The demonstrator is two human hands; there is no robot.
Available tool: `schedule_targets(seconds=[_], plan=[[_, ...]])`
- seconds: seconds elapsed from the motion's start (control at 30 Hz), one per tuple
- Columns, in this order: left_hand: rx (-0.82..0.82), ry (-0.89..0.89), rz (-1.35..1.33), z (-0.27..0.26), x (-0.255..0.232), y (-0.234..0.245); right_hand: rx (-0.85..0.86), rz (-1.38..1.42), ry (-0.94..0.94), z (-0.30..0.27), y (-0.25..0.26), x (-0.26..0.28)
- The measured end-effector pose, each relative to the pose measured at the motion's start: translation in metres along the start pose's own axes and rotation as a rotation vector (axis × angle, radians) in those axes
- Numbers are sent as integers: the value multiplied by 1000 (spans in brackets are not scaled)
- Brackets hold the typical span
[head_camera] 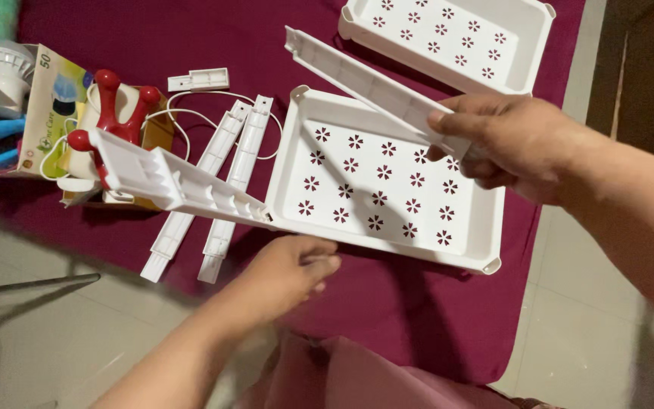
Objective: The person assembles a white plastic storage rack by connecting vertical and horizontal support pieces to two perforated trays. They insert the supports into the tray corners, stack the trays, and secure the frame, resulting in a two-tier rack.
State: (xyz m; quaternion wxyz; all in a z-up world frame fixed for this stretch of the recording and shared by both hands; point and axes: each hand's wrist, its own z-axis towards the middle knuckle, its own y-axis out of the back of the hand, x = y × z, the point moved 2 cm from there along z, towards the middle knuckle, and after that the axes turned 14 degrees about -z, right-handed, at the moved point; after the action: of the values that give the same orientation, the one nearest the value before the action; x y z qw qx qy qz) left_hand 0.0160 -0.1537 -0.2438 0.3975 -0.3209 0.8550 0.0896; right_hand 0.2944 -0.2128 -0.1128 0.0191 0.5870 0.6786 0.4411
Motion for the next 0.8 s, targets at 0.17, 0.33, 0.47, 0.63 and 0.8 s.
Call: schedule_targets(seconds=[0.17,0.33,0.47,0.63,0.8], plan=[[20,319,116,0,24,90,-181,-157,-37,-2,14,32],[-33,270,17,15,-13,151,-303,-359,-55,-7,28,58],[-235,217,-58,54,-48,177,-335,-405,15,-6,31,74],[-261,51,-41,108,-78,177,-380,-635,-36,-21,26,89],[-239,17,61,152,-110,152,-370,-819,-65,-31,21,103]])
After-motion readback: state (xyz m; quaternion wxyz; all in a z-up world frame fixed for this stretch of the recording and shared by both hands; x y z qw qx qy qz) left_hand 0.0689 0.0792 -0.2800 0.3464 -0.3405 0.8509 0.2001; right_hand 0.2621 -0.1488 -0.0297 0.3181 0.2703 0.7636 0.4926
